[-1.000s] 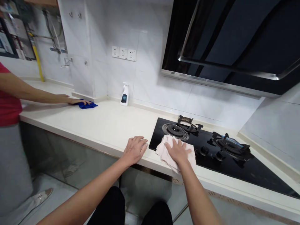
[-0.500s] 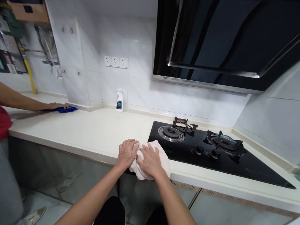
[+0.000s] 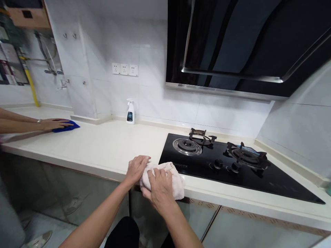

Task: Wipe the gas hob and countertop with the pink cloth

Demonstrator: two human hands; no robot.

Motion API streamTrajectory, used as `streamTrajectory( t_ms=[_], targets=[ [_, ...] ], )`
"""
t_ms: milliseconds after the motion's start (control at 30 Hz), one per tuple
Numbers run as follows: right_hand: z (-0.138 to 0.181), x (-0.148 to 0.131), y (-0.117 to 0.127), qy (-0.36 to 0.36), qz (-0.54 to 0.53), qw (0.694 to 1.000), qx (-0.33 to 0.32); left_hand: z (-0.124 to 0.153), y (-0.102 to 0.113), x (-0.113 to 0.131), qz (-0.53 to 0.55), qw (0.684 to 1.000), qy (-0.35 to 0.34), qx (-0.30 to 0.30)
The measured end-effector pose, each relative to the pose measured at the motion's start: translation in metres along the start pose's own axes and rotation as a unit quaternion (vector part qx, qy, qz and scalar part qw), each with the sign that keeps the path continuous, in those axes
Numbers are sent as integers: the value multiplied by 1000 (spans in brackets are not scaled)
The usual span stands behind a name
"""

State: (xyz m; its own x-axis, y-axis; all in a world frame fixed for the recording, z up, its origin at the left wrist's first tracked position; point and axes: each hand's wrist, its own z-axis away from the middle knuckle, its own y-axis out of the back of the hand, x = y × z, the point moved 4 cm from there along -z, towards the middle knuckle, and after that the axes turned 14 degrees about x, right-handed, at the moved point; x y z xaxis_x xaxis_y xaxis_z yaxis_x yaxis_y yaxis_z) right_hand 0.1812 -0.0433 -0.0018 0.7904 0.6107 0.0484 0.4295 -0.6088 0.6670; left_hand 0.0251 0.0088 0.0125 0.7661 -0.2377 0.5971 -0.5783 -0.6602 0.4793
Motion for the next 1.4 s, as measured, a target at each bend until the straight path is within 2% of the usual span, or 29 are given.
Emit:
streamTrajectory(
  t_ms=[267, 400, 667, 1100, 1400],
  targets=[
    [26, 2, -6, 28, -6, 1000, 6, 0, 0, -2, 5, 1000, 1, 0],
    [15, 7, -9, 29, 2, 999, -23, 0, 1, 0, 10, 1000, 2, -4],
    [-13, -7, -6, 44, 70, 994, -70, 0, 1, 0, -17, 1000, -5, 0],
    [7, 8, -23, 102, 58, 993, -4, 5, 3, 5, -37, 999, -12, 8],
    [16, 21, -29, 94, 40, 995, -16, 8, 1, 6, -40, 999, -12, 7]
  ],
)
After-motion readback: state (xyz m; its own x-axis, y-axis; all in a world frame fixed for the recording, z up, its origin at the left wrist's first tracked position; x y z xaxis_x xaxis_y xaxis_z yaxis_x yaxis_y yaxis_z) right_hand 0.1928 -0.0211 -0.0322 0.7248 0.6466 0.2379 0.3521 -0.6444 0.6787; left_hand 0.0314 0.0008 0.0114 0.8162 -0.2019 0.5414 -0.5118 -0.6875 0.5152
